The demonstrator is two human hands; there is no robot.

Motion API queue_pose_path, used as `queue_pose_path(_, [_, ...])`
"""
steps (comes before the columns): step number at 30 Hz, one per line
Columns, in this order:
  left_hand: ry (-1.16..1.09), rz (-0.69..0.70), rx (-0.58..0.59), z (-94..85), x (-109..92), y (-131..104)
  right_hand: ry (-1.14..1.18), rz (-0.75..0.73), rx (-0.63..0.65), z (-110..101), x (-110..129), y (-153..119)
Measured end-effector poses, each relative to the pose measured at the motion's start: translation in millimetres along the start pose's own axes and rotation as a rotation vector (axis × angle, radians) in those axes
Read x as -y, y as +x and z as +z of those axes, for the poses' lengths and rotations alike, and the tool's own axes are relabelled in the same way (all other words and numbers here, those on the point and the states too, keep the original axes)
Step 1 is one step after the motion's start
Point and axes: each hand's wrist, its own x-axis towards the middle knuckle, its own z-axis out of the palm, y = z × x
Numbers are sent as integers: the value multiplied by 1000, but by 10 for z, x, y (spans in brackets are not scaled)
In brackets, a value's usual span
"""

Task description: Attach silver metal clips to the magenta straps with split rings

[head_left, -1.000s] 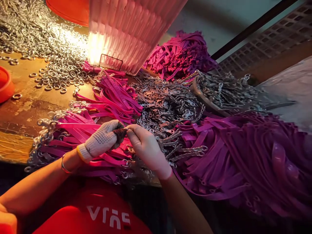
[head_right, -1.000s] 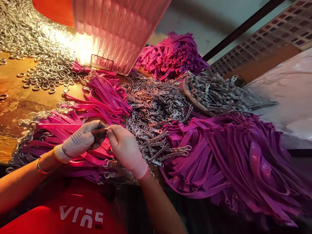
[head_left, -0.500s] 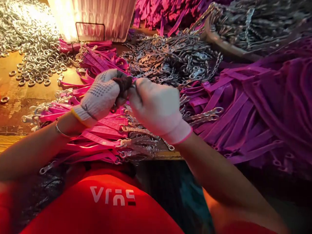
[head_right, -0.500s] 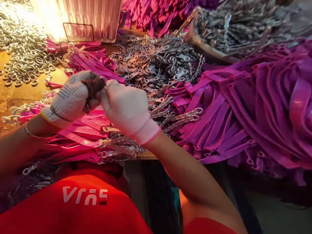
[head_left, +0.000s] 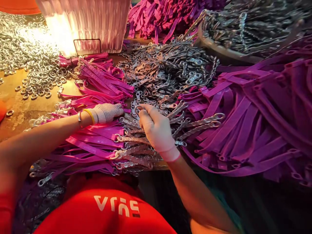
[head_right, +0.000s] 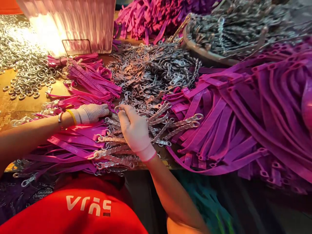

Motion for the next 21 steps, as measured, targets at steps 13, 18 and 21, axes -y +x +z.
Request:
queue_pose_path(13, [-1288,-486,-258,-424,-592,-925,-298,-261,162,275,355,-122])
queue_pose_path(18, [-1106,-471,-331,-296,-769,-1030,-622,-408,193,369,454,-196])
queue_pose_path(21, [-814,-371,-370,-257,-752,-1043,-744,-504,163,428,420,-254])
